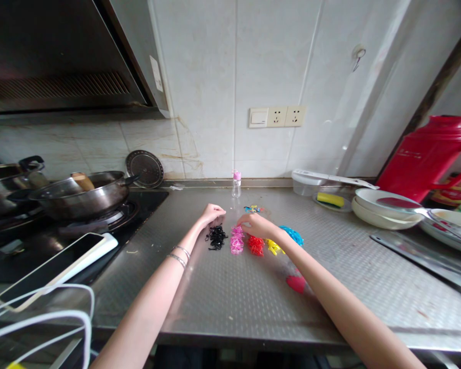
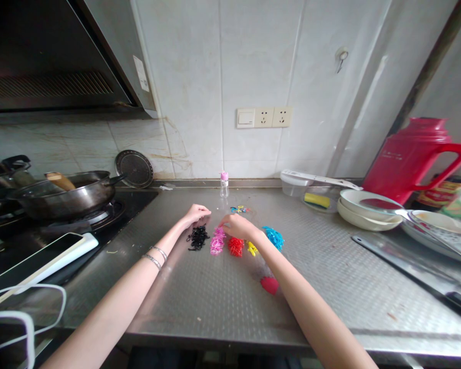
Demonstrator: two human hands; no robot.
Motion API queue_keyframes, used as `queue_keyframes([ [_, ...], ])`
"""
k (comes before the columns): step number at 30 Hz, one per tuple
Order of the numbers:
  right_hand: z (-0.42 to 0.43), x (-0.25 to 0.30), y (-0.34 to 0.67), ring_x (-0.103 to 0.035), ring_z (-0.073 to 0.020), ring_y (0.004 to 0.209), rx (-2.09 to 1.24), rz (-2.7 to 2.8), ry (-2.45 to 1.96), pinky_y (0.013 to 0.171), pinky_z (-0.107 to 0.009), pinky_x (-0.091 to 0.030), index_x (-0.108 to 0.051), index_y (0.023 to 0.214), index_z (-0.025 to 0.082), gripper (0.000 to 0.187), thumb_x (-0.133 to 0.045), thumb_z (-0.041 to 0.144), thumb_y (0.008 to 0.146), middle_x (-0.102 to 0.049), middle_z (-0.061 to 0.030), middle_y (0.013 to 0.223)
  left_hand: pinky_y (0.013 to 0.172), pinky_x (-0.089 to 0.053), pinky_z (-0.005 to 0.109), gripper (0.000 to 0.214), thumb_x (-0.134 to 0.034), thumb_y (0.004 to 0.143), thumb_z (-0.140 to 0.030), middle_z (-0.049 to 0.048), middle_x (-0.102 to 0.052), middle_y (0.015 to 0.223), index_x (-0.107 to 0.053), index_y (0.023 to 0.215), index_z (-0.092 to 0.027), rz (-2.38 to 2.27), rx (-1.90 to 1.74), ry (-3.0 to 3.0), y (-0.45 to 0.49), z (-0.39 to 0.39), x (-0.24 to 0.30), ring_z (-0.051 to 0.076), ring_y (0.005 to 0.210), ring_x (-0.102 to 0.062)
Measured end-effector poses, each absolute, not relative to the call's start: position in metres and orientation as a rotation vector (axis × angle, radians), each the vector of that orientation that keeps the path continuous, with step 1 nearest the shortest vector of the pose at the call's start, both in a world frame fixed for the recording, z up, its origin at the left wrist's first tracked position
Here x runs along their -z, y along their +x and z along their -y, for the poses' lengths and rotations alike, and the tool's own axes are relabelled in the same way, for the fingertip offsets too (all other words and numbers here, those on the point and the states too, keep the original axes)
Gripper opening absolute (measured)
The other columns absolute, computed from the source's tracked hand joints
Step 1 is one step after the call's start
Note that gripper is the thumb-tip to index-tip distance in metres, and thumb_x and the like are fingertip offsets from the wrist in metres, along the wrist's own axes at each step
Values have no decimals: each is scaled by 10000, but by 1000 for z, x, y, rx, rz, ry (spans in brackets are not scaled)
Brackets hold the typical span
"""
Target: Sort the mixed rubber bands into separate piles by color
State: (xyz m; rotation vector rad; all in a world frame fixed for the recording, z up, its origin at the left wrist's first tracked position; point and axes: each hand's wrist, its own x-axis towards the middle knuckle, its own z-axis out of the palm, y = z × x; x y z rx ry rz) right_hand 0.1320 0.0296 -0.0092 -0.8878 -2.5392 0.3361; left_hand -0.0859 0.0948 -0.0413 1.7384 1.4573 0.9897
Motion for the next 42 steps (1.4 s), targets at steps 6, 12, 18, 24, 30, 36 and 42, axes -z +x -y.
queue_keyframes([
  [6,-48,6,162,-607,-162,843,-290,2318,-1085,767,-249,-443,-686,884,193,274,-479,150,708,-679,-40,911,468,-304,198,240,-633,597,-309,19,-587,545,-683,690,-94,-1450,-1003,1741,-86,-93,38,72,475,-429],
  [12,-70,20,231,-622,-170,764,-301,1892,-1458,701,-239,-448,-696,837,165,265,-471,237,716,-693,-51,803,456,-292,193,217,-639,599,-294,14,-570,514,-685,681,-98,-1442,-1001,1744,-86,-89,35,69,468,-418],
  [18,-81,52,292,-609,-159,645,-387,1538,-1595,619,-242,-445,-681,900,133,348,-475,293,670,-681,-59,725,415,-252,188,251,-637,613,-319,2,-545,480,-685,717,-96,-1472,-975,1708,-86,-87,34,53,413,-365],
  [24,-84,63,301,-598,-148,605,-395,1451,-1591,616,-240,-439,-666,922,126,376,-443,283,663,-671,-56,689,437,-291,194,236,-622,622,-299,17,-581,521,-680,718,-92,-1484,-938,1759,-86,-92,36,64,429,-408],
  [30,-81,60,298,-597,-151,626,-353,1476,-1606,638,-234,-430,-675,879,136,356,-434,267,653,-660,-44,650,599,-402,225,151,-587,628,-195,80,-662,690,-679,681,-88,-1481,-952,1980,-69,-83,26,131,625,-561],
  [36,-80,58,298,-602,-158,641,-352,1469,-1609,636,-235,-435,-678,861,140,352,-431,277,651,-664,-46,656,641,-413,241,216,-558,657,-195,78,-671,746,-690,801,-103,-1425,-887,2181,-33,-86,22,152,671,-571],
  [42,-79,57,297,-603,-157,628,-356,1468,-1613,642,-239,-445,-678,858,136,354,-429,278,650,-665,-45,651,636,-400,240,222,-550,643,-156,61,-656,694,-702,803,-131,-1403,-763,2362,-3,-106,24,146,629,-548],
])
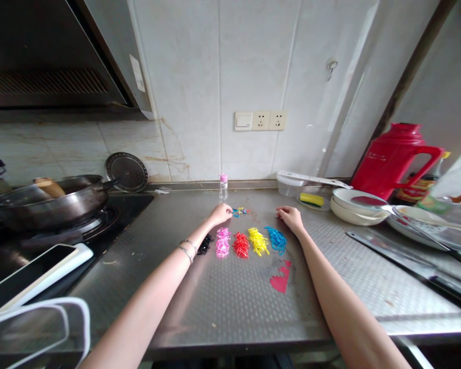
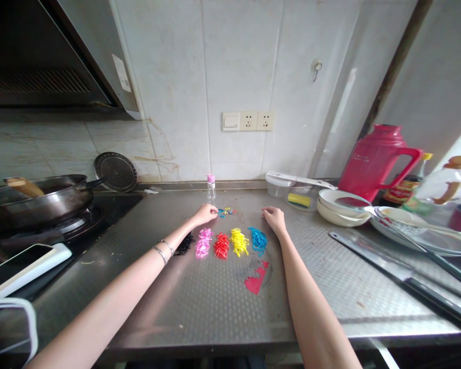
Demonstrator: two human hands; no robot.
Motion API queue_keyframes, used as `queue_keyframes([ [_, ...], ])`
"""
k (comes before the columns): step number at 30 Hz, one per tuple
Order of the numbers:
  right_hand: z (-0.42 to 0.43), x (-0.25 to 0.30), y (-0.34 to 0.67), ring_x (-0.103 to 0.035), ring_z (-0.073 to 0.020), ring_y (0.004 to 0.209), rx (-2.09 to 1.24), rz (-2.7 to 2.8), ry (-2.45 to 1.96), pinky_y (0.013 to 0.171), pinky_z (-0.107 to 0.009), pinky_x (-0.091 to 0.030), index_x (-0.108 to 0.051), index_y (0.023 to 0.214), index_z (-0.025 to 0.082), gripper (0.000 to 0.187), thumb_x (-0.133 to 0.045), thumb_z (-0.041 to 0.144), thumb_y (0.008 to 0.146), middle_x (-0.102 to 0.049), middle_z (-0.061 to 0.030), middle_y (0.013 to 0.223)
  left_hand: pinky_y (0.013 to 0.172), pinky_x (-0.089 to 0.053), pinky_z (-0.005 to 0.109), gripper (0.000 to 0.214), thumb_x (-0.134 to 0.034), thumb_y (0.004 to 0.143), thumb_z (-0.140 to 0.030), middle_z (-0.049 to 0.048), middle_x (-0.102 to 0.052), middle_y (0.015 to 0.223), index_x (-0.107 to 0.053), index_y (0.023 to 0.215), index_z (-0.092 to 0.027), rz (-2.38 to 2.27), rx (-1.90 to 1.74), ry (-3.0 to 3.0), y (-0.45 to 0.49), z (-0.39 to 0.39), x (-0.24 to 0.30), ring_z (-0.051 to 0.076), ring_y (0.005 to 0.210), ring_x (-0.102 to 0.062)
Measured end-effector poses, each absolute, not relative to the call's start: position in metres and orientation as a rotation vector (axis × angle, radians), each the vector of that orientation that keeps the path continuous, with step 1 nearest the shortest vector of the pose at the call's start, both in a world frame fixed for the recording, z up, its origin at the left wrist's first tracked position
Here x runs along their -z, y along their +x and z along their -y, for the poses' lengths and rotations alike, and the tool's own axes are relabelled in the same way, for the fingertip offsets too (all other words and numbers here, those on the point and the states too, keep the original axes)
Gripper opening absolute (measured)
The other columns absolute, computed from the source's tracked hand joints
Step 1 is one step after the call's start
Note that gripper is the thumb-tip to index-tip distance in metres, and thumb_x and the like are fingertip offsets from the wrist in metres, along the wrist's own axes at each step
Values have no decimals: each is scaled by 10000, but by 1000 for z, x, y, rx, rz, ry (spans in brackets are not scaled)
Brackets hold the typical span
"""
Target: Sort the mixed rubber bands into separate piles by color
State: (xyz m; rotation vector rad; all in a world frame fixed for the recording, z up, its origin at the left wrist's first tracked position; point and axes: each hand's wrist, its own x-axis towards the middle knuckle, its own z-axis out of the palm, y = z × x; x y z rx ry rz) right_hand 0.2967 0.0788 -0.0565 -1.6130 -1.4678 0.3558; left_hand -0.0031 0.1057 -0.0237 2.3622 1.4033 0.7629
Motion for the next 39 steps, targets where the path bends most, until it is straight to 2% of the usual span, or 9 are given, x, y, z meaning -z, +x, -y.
queue_keyframes([
  [6,-79,57,295,-612,-162,658,-343,1448,-1615,645,-234,-451,-679,847,140,346,-429,282,653,-668,-48,662,609,-393,240,208,-559,649,-210,61,-664,705,-713,783,-166,-1391,-651,2443,7,-113,23,152,617,-554],
  [14,-80,56,294,-612,-169,662,-330,1449,-1628,642,-237,-453,-681,836,132,344,-438,299,661,-666,-53,656,648,-403,249,157,-569,641,-183,76,-673,743,-711,705,-161,-1436,-672,2435,9,-107,20,167,659,-571],
  [26,-82,58,295,-602,-161,641,-325,1439,-1640,633,-228,-438,-690,829,140,351,-442,314,653,-668,-47,647,619,-405,217,201,-559,659,-224,54,-679,731,-711,780,-172,-1068,-612,2575,85,-65,0,139,637,-577],
  [30,-82,57,295,-603,-161,654,-319,1447,-1633,639,-226,-435,-690,826,145,342,-441,306,655,-668,-44,654,641,-418,236,270,-575,655,-232,57,-674,733,-697,891,-183,-1060,-581,2567,101,-54,-5,149,641,-578],
  [34,-81,56,294,-601,-161,651,-320,1438,-1646,632,-224,-430,-689,822,145,330,-449,307,661,-663,-42,637,649,-425,243,315,-533,678,-209,60,-668,752,-677,953,-152,-1061,-636,2560,88,-64,-6,150,654,-571],
  [39,-81,55,294,-598,-159,663,-312,1453,-1669,638,-221,-422,-689,822,134,333,-446,303,670,-667,-44,653,625,-423,223,259,-518,680,-189,61,-664,766,-692,865,-132,-1173,-766,2409,35,-94,-6,132,674,-558],
])
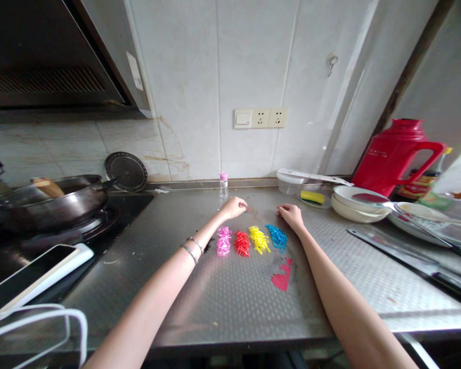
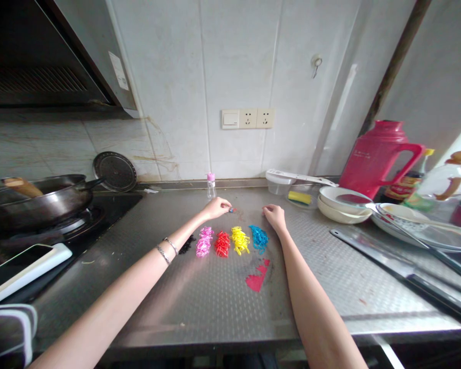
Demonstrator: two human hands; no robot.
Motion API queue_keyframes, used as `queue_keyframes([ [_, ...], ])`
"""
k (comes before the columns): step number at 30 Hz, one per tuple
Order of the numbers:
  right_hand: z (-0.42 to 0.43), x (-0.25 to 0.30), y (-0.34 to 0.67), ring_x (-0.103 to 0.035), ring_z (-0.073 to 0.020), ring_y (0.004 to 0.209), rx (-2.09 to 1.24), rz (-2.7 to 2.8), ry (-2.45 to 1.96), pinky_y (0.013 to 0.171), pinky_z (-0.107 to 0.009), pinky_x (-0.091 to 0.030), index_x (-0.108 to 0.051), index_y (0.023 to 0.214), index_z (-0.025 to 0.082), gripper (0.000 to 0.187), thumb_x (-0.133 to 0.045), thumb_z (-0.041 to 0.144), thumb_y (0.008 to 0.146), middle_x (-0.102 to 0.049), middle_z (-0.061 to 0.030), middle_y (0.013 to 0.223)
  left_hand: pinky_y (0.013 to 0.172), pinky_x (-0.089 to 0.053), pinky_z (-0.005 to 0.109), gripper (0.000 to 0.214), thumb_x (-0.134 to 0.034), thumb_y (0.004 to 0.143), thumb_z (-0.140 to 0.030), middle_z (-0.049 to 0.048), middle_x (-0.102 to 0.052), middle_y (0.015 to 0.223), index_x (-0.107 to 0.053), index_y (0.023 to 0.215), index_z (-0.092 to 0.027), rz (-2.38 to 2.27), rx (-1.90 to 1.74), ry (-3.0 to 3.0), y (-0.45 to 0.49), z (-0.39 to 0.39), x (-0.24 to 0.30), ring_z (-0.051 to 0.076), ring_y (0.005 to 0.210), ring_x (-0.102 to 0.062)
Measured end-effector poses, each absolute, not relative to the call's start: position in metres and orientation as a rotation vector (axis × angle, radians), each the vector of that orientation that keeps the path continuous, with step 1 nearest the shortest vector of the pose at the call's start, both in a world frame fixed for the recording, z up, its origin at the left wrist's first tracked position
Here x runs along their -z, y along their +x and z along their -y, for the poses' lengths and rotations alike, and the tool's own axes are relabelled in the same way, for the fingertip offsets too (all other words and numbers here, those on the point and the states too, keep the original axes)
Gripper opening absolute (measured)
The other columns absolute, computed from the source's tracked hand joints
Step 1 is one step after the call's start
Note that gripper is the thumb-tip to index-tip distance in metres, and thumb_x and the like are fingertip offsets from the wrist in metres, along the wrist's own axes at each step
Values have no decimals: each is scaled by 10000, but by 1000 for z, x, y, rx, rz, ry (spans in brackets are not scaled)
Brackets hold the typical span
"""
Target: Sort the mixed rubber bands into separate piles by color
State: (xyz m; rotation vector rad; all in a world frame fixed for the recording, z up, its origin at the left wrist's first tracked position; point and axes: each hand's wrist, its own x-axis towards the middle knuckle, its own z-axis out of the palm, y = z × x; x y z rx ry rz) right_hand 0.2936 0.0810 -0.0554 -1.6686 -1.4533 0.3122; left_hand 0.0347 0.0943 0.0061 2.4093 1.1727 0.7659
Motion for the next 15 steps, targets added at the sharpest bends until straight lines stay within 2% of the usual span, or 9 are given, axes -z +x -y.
queue_keyframes([
  [3,-80,55,293,-599,-161,674,-299,1467,-1679,642,-220,-419,-688,838,131,342,-442,307,677,-668,-46,660,530,-390,187,257,-510,678,-157,52,-636,677,-679,865,-109,-1300,-868,2145,-6,-107,-6,94,581,-517],
  [6,-78,53,292,-600,-161,684,-278,1492,-1673,646,-218,-416,-686,837,134,340,-441,309,680,-669,-48,670,392,-257,157,296,-488,707,-195,22,-596,637,-648,949,-136,-1320,-871,1831,-44,-110,-1,43,426,-395],
  [9,-75,52,291,-600,-162,685,-261,1502,-1668,653,-219,-414,-685,833,134,337,-440,307,679,-671,-50,682,362,-177,156,333,-482,699,-168,-4,-558,608,-613,1005,-150,-1432,-982,1608,-70,-109,10,20,370,-307],
  [12,-74,50,290,-600,-166,686,-252,1503,-1679,656,-222,-414,-683,834,133,336,-440,303,676,-671,-51,679,369,-197,159,376,-477,681,-132,-18,-532,560,-591,1039,-136,-1562,-1082,1528,-83,-107,26,25,360,-304],
  [15,-73,49,290,-602,-167,686,-259,1510,-1683,655,-223,-417,-682,832,134,332,-438,296,676,-669,-48,672,418,-288,167,353,-478,670,-122,-7,-548,550,-615,995,-120,-1615,-1167,1612,-84,-108,38,54,410,-402],
])
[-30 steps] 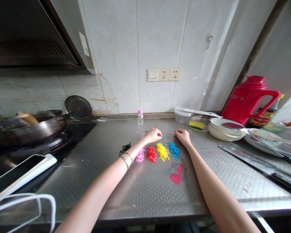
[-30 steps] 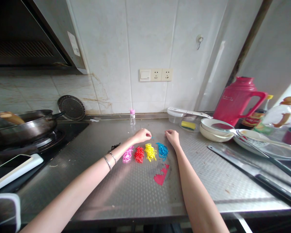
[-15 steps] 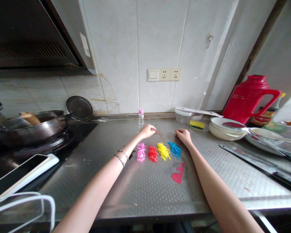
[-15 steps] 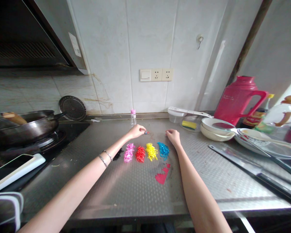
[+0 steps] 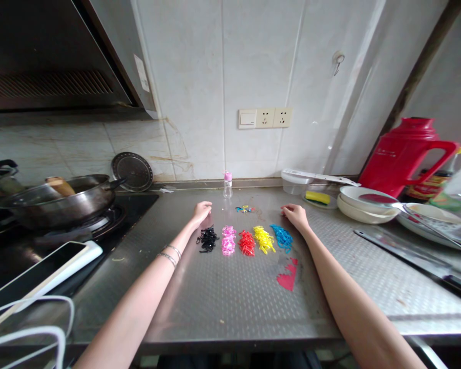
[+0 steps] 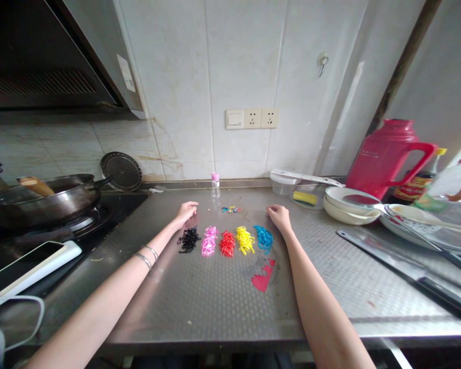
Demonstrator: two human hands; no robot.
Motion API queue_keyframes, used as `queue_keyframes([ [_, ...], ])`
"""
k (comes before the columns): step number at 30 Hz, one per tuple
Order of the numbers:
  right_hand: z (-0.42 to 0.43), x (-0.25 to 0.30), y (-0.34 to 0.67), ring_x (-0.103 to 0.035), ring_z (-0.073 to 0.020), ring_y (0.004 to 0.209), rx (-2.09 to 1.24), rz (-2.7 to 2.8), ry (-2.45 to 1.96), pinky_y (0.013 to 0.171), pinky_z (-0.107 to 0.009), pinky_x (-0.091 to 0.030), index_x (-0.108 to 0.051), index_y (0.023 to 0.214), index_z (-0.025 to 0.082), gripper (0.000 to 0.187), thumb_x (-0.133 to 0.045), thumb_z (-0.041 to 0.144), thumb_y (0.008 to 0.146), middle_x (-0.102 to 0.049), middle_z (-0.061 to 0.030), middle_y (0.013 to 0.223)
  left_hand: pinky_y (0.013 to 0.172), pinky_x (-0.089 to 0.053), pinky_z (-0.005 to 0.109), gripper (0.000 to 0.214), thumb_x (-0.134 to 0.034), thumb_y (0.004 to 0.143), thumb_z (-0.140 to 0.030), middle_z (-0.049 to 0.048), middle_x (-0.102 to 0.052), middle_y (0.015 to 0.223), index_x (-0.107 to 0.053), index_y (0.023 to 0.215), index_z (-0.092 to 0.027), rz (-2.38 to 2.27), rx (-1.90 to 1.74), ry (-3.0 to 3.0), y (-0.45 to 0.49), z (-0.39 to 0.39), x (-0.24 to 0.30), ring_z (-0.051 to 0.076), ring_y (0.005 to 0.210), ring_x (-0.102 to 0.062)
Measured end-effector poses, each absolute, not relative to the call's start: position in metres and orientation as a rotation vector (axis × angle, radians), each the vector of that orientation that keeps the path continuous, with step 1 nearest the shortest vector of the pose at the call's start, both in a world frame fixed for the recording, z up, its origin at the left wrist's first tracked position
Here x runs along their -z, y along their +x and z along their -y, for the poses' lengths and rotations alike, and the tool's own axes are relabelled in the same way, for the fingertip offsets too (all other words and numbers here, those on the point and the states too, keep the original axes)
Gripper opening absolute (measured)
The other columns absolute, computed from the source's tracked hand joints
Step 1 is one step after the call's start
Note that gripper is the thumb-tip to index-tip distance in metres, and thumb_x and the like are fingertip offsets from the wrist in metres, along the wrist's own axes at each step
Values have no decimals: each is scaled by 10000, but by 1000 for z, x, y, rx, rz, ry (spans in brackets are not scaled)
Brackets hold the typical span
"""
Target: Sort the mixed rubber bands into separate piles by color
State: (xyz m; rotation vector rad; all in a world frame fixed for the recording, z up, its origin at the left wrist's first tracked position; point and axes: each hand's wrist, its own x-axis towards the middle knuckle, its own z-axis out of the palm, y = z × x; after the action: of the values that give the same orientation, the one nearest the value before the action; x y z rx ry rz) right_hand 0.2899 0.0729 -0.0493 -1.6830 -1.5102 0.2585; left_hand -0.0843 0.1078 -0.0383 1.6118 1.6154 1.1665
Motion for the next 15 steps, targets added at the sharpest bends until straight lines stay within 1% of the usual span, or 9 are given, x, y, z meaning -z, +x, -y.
queue_keyframes([
  [3,-72,49,289,-604,-168,692,-251,1521,-1681,657,-224,-421,-684,831,137,331,-435,293,679,-673,-51,684,494,-357,181,324,-478,667,-119,4,-562,547,-635,951,-113,-1612,-1217,1697,-83,-109,43,88,493,-487],
  [6,-72,49,288,-605,-168,709,-226,1549,-1672,669,-223,-422,-687,821,139,325,-438,295,683,-676,-56,701,535,-383,194,315,-472,670,-118,7,-560,536,-636,938,-101,-1614,-1249,1703,-83,-109,44,105,528,-518],
  [11,-75,54,291,-606,-163,719,-201,1580,-1649,658,-219,-423,-682,852,141,320,-449,285,686,-676,-57,715,537,-384,196,296,-466,673,-114,12,-569,554,-637,914,-99,-1569,-1294,1717,-84,-106,44,107,538,-526],
  [15,-82,58,293,-605,-158,705,-241,1644,-1649,637,-223,-427,-675,901,168,323,-478,307,685,-677,-39,737,527,-381,196,265,-462,678,-110,16,-570,550,-645,869,-93,-1561,-1306,1703,-84,-106,45,105,526,-523],
])
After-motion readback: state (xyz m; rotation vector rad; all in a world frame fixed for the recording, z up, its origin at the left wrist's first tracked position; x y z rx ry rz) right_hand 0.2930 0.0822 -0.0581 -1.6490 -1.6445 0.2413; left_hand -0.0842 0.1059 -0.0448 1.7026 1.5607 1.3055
